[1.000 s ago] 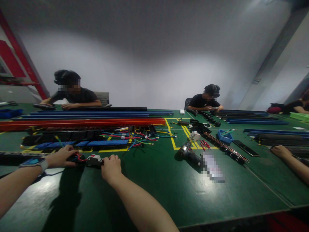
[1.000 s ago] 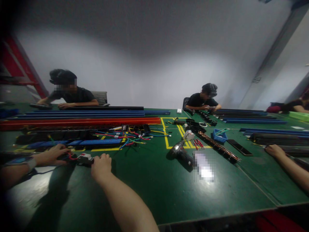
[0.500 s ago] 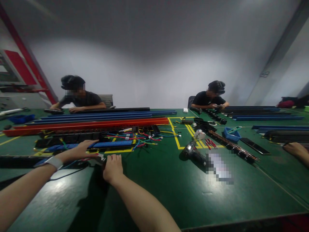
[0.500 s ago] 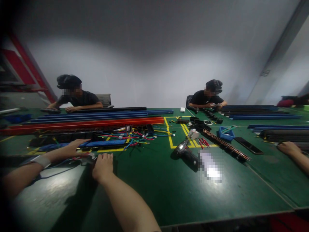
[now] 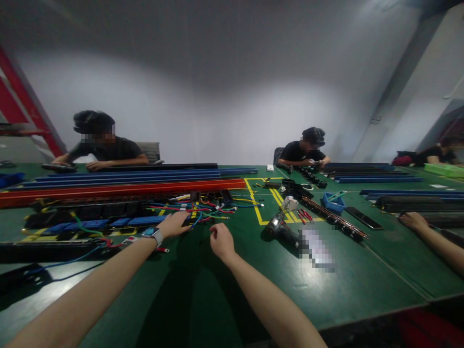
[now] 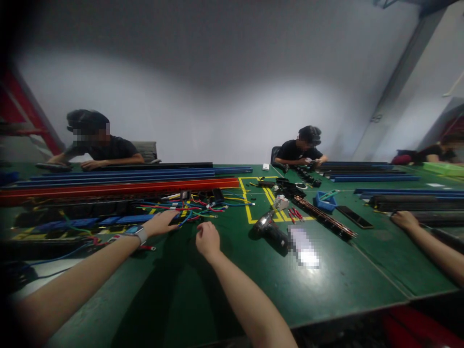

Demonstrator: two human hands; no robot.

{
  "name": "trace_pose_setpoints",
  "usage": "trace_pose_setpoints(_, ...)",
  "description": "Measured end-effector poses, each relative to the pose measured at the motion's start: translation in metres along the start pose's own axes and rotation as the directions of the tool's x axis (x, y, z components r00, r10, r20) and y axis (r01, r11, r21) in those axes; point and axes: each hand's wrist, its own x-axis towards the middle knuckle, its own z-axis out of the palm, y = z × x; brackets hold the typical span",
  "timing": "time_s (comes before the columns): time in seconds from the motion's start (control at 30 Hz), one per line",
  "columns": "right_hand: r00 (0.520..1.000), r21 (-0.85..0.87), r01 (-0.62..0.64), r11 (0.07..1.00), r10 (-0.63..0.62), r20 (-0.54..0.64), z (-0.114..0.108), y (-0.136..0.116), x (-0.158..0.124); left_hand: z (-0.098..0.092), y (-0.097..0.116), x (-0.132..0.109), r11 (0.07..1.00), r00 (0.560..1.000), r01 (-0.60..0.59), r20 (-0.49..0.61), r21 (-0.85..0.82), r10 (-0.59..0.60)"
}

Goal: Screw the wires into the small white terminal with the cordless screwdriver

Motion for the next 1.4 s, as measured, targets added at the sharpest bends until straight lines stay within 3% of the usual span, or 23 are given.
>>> trace_pose_setpoints(0.1,0.984,0.161,-0.133,0.978,0.150,-0.097,-0.022,0.027,0.008,0.003,0.003,0.008,0.995,0.996,0.085,0.001,0.054,-0.085)
trace_pose_setpoints(0.27,0.981,0.239,-0.142,0.961,0.169,-0.099,-0.028,0.040,0.022,0.007,0.008,0.020,0.986,0.996,0.082,0.021,0.142,-0.086)
trace_pose_setpoints(0.5,0.987,0.281,-0.158,0.947,0.162,0.009,-0.031,0.049,0.026,0.007,0.009,0.017,0.988,0.992,-0.102,0.081,0.116,0.093)
trace_pose_setpoints(0.6,0.978,0.286,-0.191,0.939,0.157,0.139,-0.038,0.054,0.024,0.006,0.013,0.011,0.988,0.990,-0.114,0.089,0.102,0.105)
trace_pose_setpoints(0.7,0.978,0.306,-0.191,0.933,0.156,0.136,-0.042,0.055,0.027,0.007,0.022,0.006,0.988,0.993,-0.114,0.049,0.102,0.110)
trace_pose_setpoints(1.07,0.973,0.306,-0.230,0.924,0.230,0.037,-0.051,0.056,0.061,0.021,0.085,0.003,0.983,0.975,-0.159,-0.171,-0.087,0.142)
trace_pose_setpoints(1.2,0.970,0.291,-0.241,0.926,0.236,0.053,-0.053,0.058,0.074,0.020,0.108,-0.001,0.963,0.952,-0.256,-0.194,-0.088,0.235)
trace_pose_setpoints(1.4,0.982,0.228,-0.184,0.956,0.186,0.014,-0.056,0.067,0.057,0.022,0.139,-0.006,0.926,0.897,-0.375,-0.270,-0.041,0.351)
